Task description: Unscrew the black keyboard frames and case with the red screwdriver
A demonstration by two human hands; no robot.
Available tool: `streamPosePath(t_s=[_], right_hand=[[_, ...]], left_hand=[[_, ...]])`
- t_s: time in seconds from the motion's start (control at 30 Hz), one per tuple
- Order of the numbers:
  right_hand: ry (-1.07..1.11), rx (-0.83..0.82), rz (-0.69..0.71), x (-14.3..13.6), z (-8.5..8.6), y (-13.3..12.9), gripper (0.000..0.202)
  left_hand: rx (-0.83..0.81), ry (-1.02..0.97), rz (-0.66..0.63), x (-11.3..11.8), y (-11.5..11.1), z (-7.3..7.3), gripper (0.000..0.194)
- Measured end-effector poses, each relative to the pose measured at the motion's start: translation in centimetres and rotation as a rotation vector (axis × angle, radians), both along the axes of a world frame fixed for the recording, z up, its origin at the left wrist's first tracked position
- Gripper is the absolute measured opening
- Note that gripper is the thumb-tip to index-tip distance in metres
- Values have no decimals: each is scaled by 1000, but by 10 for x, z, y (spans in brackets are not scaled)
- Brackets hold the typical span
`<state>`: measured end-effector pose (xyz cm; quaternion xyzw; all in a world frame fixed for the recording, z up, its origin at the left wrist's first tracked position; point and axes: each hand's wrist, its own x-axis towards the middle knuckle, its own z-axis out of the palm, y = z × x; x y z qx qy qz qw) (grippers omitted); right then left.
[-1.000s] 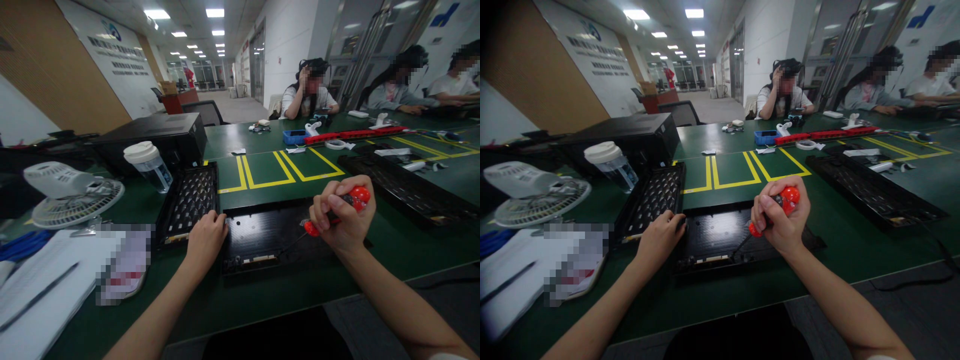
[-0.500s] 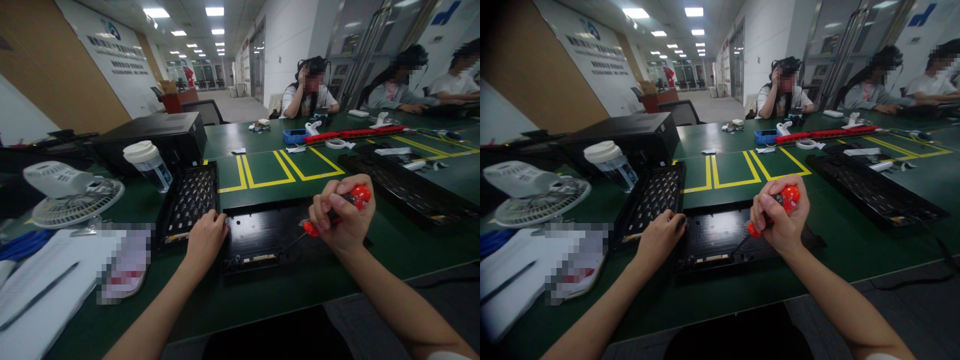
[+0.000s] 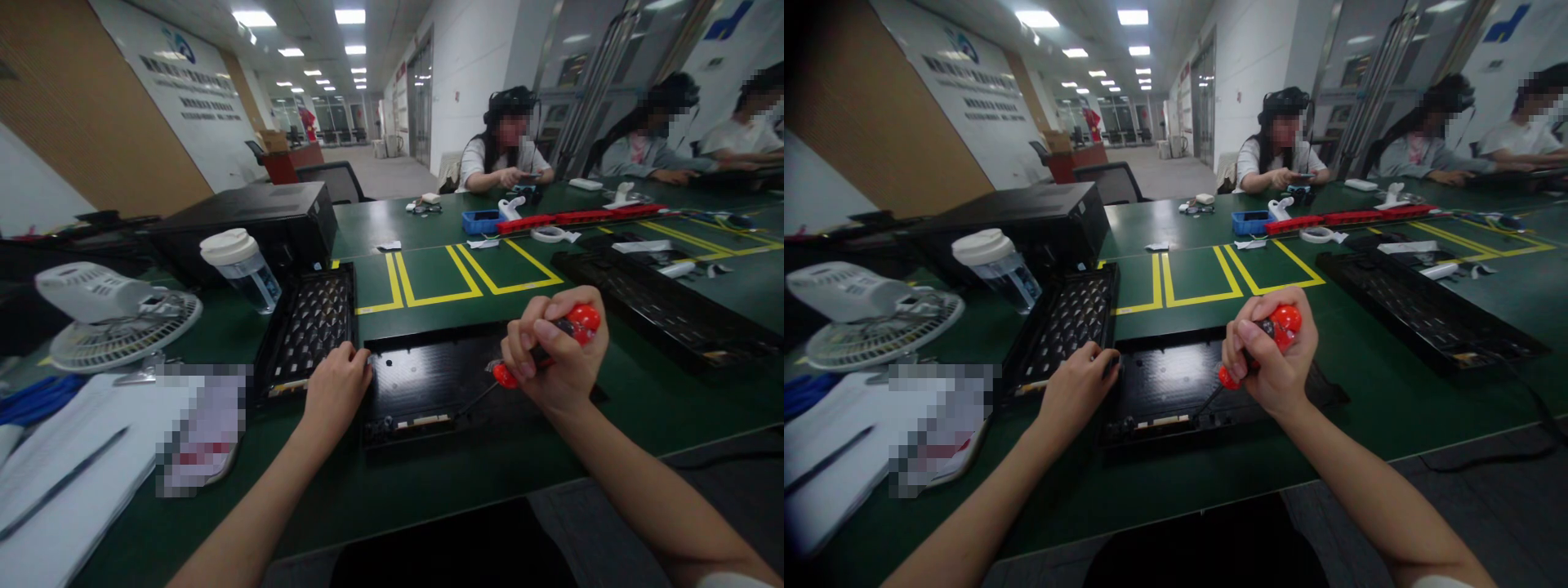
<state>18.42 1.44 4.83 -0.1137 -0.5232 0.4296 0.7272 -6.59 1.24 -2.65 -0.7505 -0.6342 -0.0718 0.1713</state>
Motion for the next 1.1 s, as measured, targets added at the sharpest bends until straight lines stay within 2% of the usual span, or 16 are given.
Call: streamPosePath(t_s=[1.1], right_hand=[[-49,60,73,-2,-1,-4,16]], left_hand=[[-21,0,16,2,-1,3,21]])
